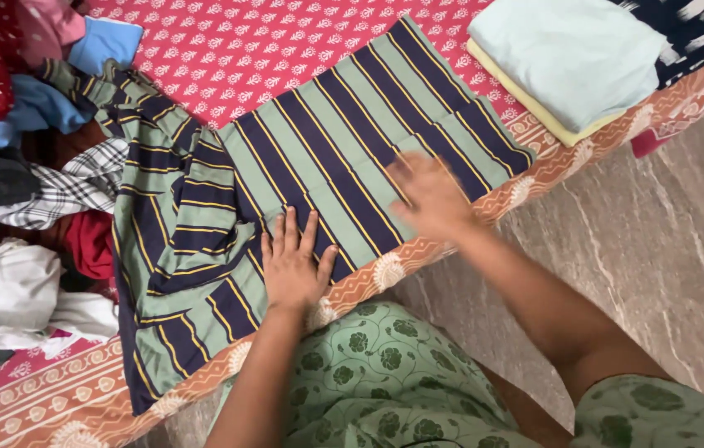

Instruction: The recorder folds a pile of clean laundry, including various shirts and pants, on a bed.

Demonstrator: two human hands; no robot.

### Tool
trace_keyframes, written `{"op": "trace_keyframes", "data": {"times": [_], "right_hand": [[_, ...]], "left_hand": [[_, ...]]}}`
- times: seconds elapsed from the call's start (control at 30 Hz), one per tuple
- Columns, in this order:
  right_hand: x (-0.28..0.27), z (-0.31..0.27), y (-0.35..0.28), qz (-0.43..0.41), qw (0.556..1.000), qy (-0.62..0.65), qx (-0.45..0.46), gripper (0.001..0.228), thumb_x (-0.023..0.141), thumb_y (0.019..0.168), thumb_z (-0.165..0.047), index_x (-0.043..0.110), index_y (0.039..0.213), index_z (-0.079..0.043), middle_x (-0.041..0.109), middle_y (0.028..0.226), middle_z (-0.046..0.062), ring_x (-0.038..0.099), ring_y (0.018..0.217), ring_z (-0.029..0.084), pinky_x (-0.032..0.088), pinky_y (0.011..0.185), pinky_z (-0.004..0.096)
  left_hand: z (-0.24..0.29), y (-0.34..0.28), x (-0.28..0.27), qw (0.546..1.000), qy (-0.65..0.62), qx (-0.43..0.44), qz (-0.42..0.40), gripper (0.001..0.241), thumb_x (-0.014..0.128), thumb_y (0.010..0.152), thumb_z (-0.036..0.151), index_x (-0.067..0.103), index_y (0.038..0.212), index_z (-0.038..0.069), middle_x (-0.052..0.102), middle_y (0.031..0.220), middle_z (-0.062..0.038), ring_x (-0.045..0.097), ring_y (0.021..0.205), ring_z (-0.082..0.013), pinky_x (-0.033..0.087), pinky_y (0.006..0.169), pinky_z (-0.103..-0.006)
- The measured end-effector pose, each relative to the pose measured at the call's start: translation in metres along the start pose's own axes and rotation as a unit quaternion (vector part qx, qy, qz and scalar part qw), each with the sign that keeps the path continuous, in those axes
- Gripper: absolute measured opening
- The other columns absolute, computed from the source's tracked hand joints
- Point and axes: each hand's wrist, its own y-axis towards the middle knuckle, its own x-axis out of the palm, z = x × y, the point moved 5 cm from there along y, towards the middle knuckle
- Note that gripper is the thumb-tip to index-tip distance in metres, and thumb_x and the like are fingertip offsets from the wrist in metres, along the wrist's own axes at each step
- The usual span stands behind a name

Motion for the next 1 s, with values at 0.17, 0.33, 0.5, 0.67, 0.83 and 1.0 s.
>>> {"op": "trace_keyframes", "data": {"times": [0.17,0.33,0.5,0.67,0.83,1.0], "right_hand": [[0.048,0.145,-0.020,0.107,0.984,0.021,0.143,0.075,0.050,0.099,-0.056,0.040,0.159,-0.012,0.031,0.166,0.020,0.024,0.154,0.036,0.017,0.121,0.055],[0.064,0.185,-0.022,0.146,0.959,0.038,0.238,0.075,0.049,0.107,-0.055,0.039,0.160,-0.004,0.028,0.167,0.026,0.022,0.155,0.041,0.015,0.122,0.058],[0.042,0.048,-0.005,0.162,0.983,0.014,0.090,0.073,0.051,0.101,-0.056,0.042,0.160,-0.014,0.034,0.167,0.020,0.027,0.156,0.038,0.016,0.125,0.060],[0.052,0.055,0.010,0.140,0.988,0.059,0.034,0.072,0.051,0.099,-0.058,0.043,0.159,-0.017,0.035,0.165,0.023,0.029,0.152,0.040,0.020,0.121,0.061],[0.046,0.098,0.047,0.149,0.971,0.026,0.183,0.064,0.059,0.096,-0.053,0.058,0.145,-0.012,0.046,0.153,0.025,0.040,0.141,0.042,0.025,0.113,0.063],[0.016,0.022,0.142,0.200,0.959,0.155,0.126,0.032,0.073,0.093,-0.031,0.075,0.115,-0.008,0.069,0.118,0.018,0.063,0.112,0.034,0.047,0.098,0.047]], "left_hand": [[-0.003,0.000,0.001,1.000,0.003,-0.005,0.016,0.074,0.050,0.095,0.060,0.039,0.158,0.022,0.030,0.164,-0.017,0.024,0.152,-0.0361,0.014,0.122,-0.0551],[-0.003,-0.002,0.002,1.000,0.010,-0.010,0.006,0.075,0.048,0.096,0.060,0.036,0.159,0.022,0.027,0.166,-0.017,0.022,0.153,-0.0367,0.013,0.122,-0.0558],[-0.006,-0.003,0.007,1.000,0.001,-0.016,0.011,0.076,0.048,0.096,0.062,0.036,0.159,0.022,0.026,0.166,-0.018,0.021,0.153,-0.0382,0.012,0.121,-0.0568],[-0.013,-0.010,0.004,0.999,0.009,-0.034,-0.004,0.080,0.049,0.094,0.064,0.032,0.160,0.023,0.023,0.167,-0.016,0.019,0.154,-0.0366,0.011,0.123,-0.0554],[-0.047,-0.027,-0.030,0.989,-0.138,-0.048,0.022,0.048,0.068,0.091,0.041,0.068,0.128,0.011,0.063,0.140,-0.017,0.056,0.131,-0.0348,0.041,0.116,-0.0452],[-0.110,-0.044,-0.073,0.975,-0.053,-0.107,0.190,0.021,0.073,0.091,0.026,0.073,0.104,0.010,0.072,0.107,-0.012,0.064,0.104,-0.0330,0.049,0.093,-0.0465]]}}
